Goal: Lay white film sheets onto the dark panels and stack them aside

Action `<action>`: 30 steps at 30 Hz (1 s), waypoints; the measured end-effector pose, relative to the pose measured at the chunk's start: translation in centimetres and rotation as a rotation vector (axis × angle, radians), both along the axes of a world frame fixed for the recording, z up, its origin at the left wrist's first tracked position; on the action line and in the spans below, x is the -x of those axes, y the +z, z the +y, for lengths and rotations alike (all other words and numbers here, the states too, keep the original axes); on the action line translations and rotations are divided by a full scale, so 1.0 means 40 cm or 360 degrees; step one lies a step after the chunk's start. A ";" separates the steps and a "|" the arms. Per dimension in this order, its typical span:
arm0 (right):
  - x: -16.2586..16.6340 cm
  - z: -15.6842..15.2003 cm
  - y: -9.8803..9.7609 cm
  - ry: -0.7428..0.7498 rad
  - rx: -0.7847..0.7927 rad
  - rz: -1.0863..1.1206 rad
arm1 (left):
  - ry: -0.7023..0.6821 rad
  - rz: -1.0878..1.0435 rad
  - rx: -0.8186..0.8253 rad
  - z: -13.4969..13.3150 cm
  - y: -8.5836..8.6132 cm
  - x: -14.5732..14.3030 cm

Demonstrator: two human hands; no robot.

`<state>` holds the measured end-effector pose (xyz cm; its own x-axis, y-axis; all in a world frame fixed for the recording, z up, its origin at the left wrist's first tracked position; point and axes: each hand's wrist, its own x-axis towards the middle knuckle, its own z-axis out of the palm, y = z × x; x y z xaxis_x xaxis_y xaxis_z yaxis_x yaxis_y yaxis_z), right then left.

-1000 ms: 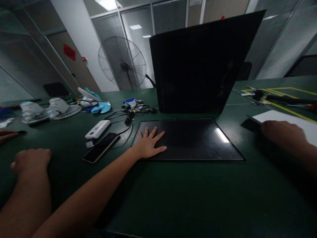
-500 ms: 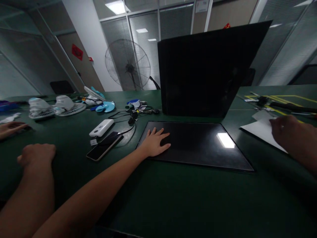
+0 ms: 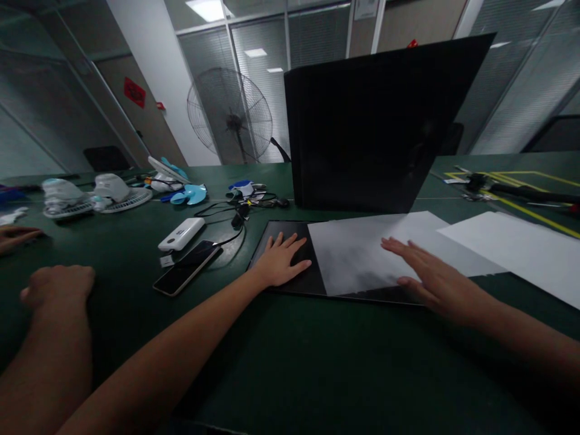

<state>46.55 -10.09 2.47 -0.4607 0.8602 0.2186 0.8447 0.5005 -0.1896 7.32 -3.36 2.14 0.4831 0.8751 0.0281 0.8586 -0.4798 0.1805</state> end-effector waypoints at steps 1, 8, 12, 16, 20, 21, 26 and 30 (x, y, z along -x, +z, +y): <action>-0.037 0.025 -0.005 -0.0065 -0.0116 -0.0067 | 0.0001 -0.0005 0.0007 -0.001 0.001 0.000; -0.120 0.078 -0.043 -0.0541 0.0078 -0.0308 | 0.0036 -0.0123 -0.0002 -0.005 0.005 0.003; -0.012 0.015 -0.035 -0.0294 -0.0010 -0.0246 | -0.0044 -0.0207 0.0015 0.003 0.007 0.006; 0.035 -0.015 -0.019 -0.0002 0.0036 -0.0160 | -0.0017 -0.0148 0.0062 0.011 0.009 0.003; -0.027 0.032 -0.014 -0.0066 -0.0118 -0.0155 | -0.0017 -0.0011 -0.0001 0.006 0.012 0.005; -0.057 0.052 -0.013 -0.0164 -0.0148 -0.0211 | -0.0009 0.0019 -0.0028 0.004 0.014 0.008; -0.255 0.142 -0.013 -0.0734 -0.0120 -0.0401 | 0.0150 0.0132 -0.0154 0.007 0.010 0.039; -0.408 0.167 -0.025 -0.1063 0.0003 -0.0379 | 0.0303 0.0179 -0.0134 0.021 0.001 0.068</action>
